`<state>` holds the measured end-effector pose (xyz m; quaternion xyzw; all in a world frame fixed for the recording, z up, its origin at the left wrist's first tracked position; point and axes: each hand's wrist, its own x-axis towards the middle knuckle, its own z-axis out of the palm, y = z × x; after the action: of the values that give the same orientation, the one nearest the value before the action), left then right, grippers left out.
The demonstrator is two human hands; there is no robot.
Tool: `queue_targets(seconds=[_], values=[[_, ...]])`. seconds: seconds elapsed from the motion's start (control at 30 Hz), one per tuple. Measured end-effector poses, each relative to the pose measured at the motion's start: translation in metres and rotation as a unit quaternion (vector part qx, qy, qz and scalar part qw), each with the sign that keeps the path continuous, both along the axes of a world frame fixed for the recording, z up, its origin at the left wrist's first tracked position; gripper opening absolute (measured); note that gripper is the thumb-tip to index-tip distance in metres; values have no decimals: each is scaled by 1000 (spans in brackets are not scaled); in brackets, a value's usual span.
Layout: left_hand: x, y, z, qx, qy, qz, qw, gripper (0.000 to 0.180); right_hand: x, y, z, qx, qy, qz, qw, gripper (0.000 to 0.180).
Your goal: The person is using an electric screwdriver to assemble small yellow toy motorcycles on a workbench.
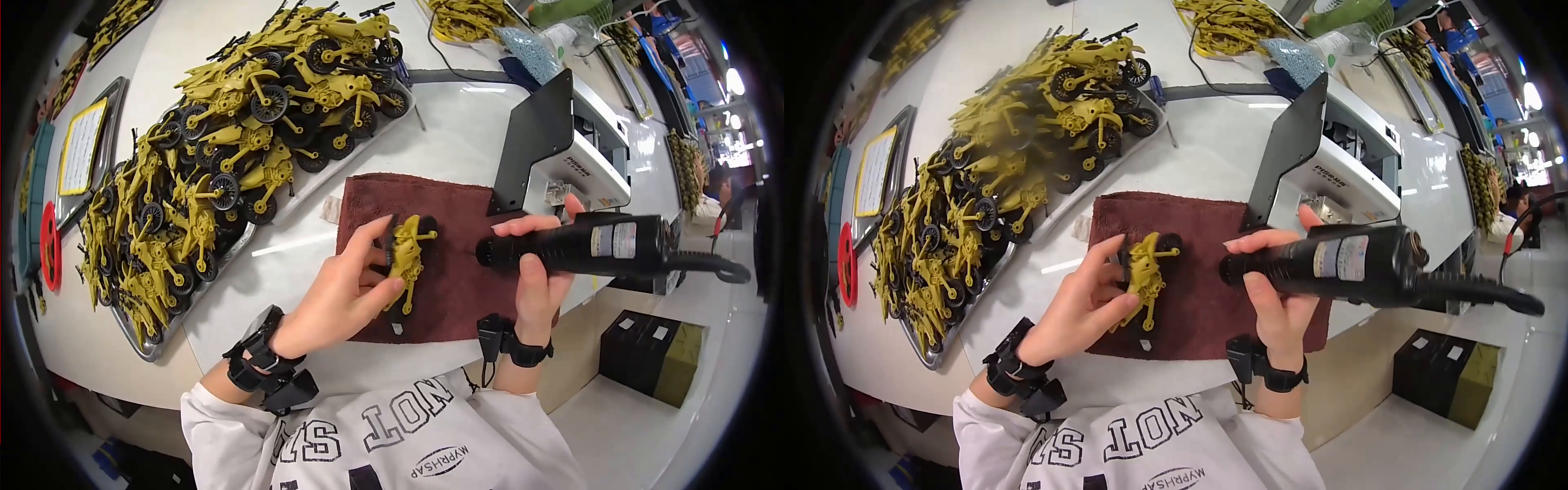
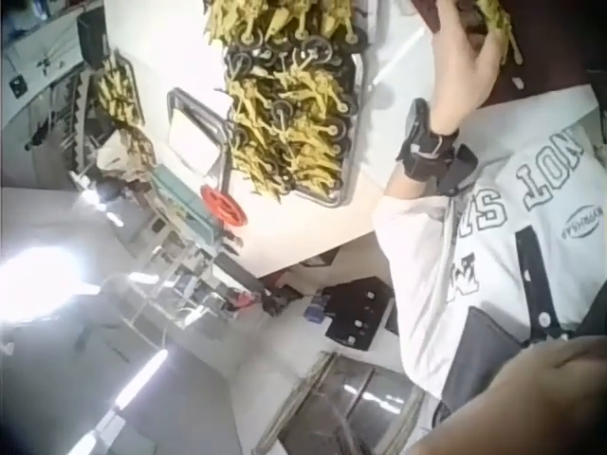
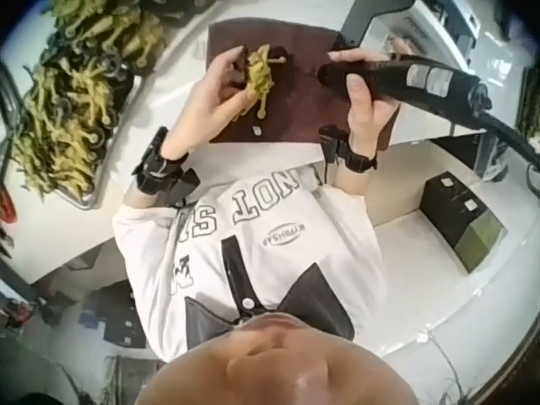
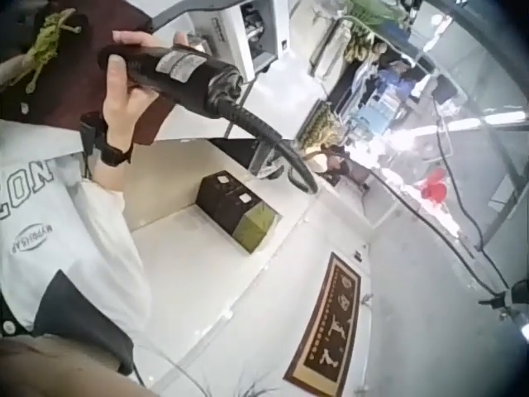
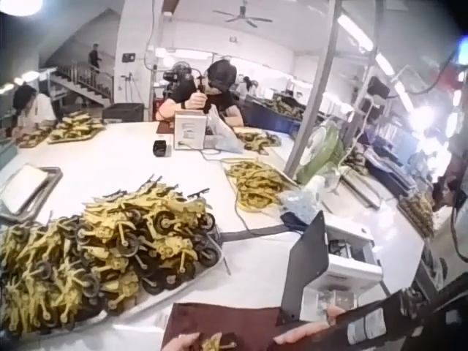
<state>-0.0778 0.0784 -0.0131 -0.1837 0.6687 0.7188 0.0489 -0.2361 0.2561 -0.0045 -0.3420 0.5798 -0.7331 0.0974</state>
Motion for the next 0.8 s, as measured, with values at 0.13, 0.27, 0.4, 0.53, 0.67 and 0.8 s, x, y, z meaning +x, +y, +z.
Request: queue_targets(seconds=[0.13,0.27,0.4,0.53,0.67,0.8], values=[[-3,2,-10,-59,49,-20,997,66,3,-7,0,2,-22,-23,999,79],[-4,16,-8,-11,55,98,994,62,1,-9,-1,14,-5,-30,999,80],[-7,24,-10,-95,90,101,986,58,2,-12,-3,18,6,-40,999,82],[-5,15,-13,-431,189,15,882,60,3,-12,0,-3,17,-33,999,88],[-5,-2,-2,-411,223,39,883,66,-2,-4,-1,28,48,-37,998,91],[4,-22,-2,-471,147,-117,862,99,-9,-4,-3,32,116,-44,992,81]])
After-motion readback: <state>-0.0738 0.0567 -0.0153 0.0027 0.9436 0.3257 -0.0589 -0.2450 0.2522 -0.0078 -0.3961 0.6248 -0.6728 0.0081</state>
